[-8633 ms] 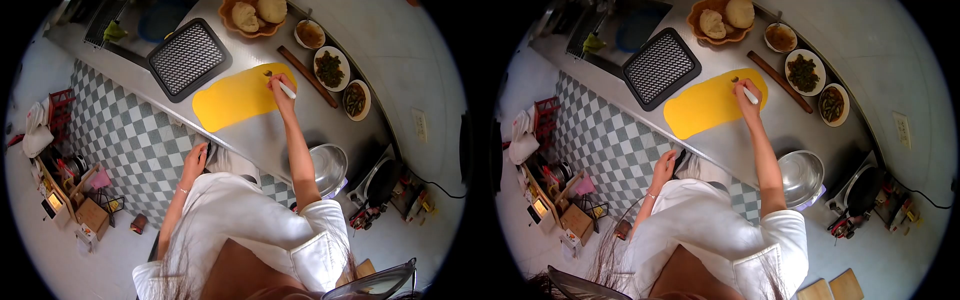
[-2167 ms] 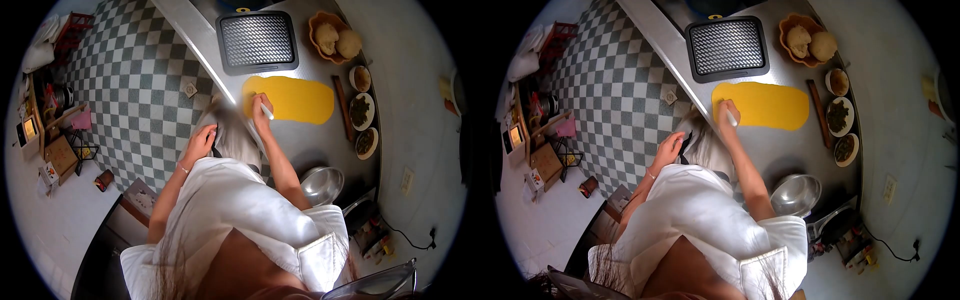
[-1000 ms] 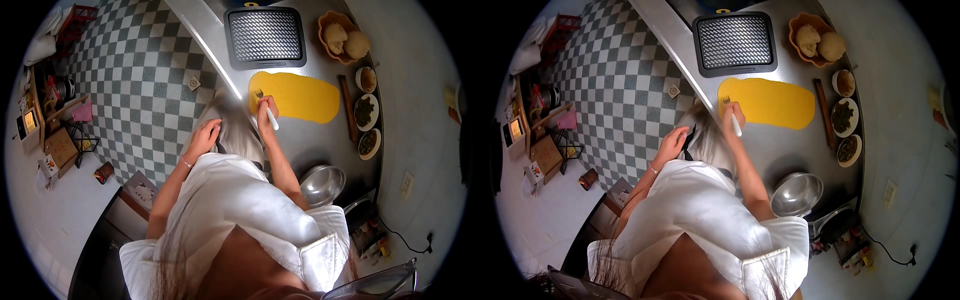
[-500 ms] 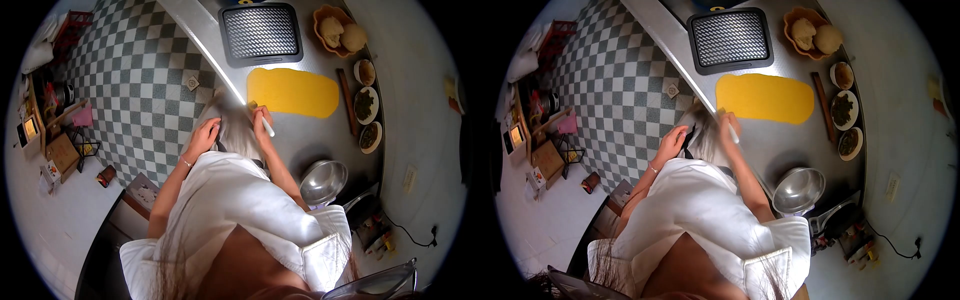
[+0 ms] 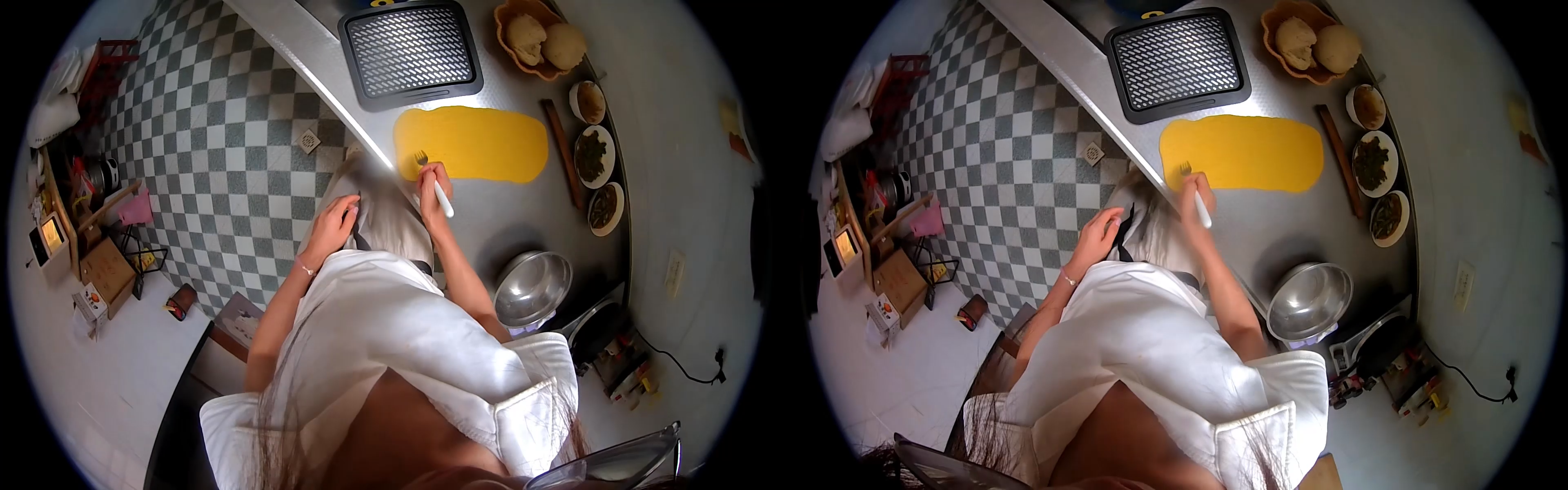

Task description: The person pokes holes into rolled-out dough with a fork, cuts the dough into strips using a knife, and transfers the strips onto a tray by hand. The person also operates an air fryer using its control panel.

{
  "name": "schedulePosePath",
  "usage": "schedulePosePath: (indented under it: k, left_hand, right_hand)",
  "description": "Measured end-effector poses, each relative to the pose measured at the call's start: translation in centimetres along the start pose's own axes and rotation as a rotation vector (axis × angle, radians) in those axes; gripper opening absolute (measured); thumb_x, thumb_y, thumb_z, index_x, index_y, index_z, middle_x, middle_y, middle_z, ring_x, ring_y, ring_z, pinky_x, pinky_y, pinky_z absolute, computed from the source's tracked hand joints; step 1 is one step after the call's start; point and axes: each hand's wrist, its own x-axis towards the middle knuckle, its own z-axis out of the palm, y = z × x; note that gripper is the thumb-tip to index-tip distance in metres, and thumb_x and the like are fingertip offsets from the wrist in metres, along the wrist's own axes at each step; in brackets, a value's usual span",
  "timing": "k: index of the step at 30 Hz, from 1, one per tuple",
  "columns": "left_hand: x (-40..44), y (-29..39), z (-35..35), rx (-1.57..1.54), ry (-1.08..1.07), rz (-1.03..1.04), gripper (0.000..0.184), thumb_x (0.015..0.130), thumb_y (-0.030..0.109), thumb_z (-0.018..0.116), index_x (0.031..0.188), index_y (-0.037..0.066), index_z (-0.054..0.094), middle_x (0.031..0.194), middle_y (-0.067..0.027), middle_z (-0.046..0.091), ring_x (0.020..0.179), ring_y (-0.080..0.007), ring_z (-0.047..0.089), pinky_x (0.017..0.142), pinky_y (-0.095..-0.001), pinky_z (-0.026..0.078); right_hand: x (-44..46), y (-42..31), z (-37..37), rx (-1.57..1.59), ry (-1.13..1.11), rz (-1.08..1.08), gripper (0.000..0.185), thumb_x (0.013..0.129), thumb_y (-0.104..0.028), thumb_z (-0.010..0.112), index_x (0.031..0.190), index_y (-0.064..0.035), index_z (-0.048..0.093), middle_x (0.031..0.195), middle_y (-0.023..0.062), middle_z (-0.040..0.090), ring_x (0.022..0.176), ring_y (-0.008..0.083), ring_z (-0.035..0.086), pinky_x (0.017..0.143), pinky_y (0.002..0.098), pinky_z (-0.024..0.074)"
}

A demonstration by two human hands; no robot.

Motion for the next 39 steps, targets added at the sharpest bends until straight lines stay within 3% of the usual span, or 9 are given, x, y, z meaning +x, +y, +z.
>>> schedulePosePath:
  k: [3,7,10,16,19,22,32,36,39]
  left_hand:
    - [0.0,0.0,-0.2,0.009,0.004,0.000,0.025,0.091,0.012,0.054,0.114,0.003,0.058,0.104,-0.0151,0.063,0.091,-0.0300,0.063,0.079,-0.0365,0.049]
    - [0.0,-0.3,-0.2,0.002,0.018,-0.004,0.025,0.091,0.012,0.054,0.114,0.003,0.058,0.106,-0.0154,0.063,0.090,-0.0299,0.063,0.078,-0.0362,0.050]
    - [-0.4,-0.6,-0.1,-0.008,0.019,-0.010,0.025,0.091,0.012,0.054,0.114,0.003,0.058,0.106,-0.0156,0.063,0.091,-0.0299,0.063,0.079,-0.0359,0.050]
    - [-0.4,-0.7,-0.2,0.040,0.009,-0.021,0.025,0.093,0.012,0.053,0.117,0.004,0.057,0.109,-0.0157,0.063,0.098,-0.0287,0.063,0.082,-0.0333,0.050]
    - [0.2,-0.7,-0.1,0.028,0.022,-0.009,0.025,0.093,0.011,0.053,0.117,0.003,0.057,0.107,-0.0159,0.064,0.098,-0.0287,0.064,0.082,-0.0334,0.050]
    - [-0.3,-1.0,0.0,0.039,0.005,-0.013,0.025,0.093,0.011,0.053,0.116,0.002,0.057,0.106,-0.0163,0.064,0.097,-0.0285,0.064,0.082,-0.0332,0.049]
    - [0.4,-0.3,-0.1,0.012,0.018,-0.006,0.027,0.091,0.011,0.053,0.117,0.004,0.058,0.105,-0.0164,0.063,0.094,-0.0307,0.062,0.080,-0.0357,0.049]
    - [0.8,0.5,-0.5,0.019,-0.035,-0.046,0.025,0.094,0.011,0.051,0.117,0.001,0.057,0.106,-0.0161,0.064,0.097,-0.0261,0.064,0.083,-0.0327,0.049]
    - [0.7,-0.1,-0.4,0.036,-0.012,-0.022,0.026,0.095,0.012,0.051,0.118,0.002,0.057,0.108,-0.0156,0.064,0.098,-0.0254,0.064,0.084,-0.0324,0.049]
  right_hand:
    - [1.7,1.9,0.4,-0.149,0.001,-0.103,0.020,0.091,-0.015,0.041,0.079,-0.0036,0.051,0.060,0.0025,0.048,0.054,0.0093,0.043,0.050,0.0250,0.0352]
    - [2.0,0.0,-0.4,-0.040,0.080,-0.143,0.021,0.091,-0.015,0.041,0.080,-0.0029,0.053,0.059,0.0019,0.048,0.055,0.0094,0.045,0.050,0.0245,0.0356]
    - [2.5,1.5,-0.4,-0.226,0.026,-0.173,0.020,0.091,-0.014,0.042,0.079,-0.0031,0.054,0.060,0.0022,0.048,0.054,0.0092,0.045,0.050,0.0241,0.0349]
    - [3.8,0.3,0.6,0.103,-0.035,-0.093,0.015,0.089,-0.013,0.043,0.083,-0.0044,0.052,0.060,-0.0004,0.044,0.053,0.0071,0.040,0.048,0.0243,0.0320]
    - [5.0,-0.1,0.9,-0.014,0.104,-0.057,0.014,0.090,-0.013,0.042,0.084,-0.0046,0.052,0.060,-0.0012,0.042,0.053,0.0063,0.038,0.047,0.0246,0.0306]
    - [5.5,-1.0,0.4,-0.056,0.054,0.013,0.019,0.088,-0.018,0.042,0.087,-0.0051,0.056,0.075,0.0150,0.060,0.072,0.0301,0.060,0.067,0.0393,0.0453]
    - [6.8,-1.9,0.0,-0.121,0.113,0.005,0.017,0.088,-0.019,0.042,0.090,-0.0084,0.055,0.074,0.0133,0.061,0.069,0.0319,0.060,0.065,0.0411,0.0456]
    - [7.3,-2.1,0.8,-0.160,0.137,-0.071,0.018,0.089,-0.020,0.041,0.091,-0.0080,0.055,0.078,0.0142,0.063,0.071,0.0328,0.061,0.067,0.0418,0.0464]
    - [7.6,-3.5,0.8,-0.127,0.128,-0.008,0.020,0.090,-0.021,0.041,0.094,-0.0073,0.055,0.080,0.0146,0.064,0.074,0.0333,0.062,0.068,0.0427,0.0469]
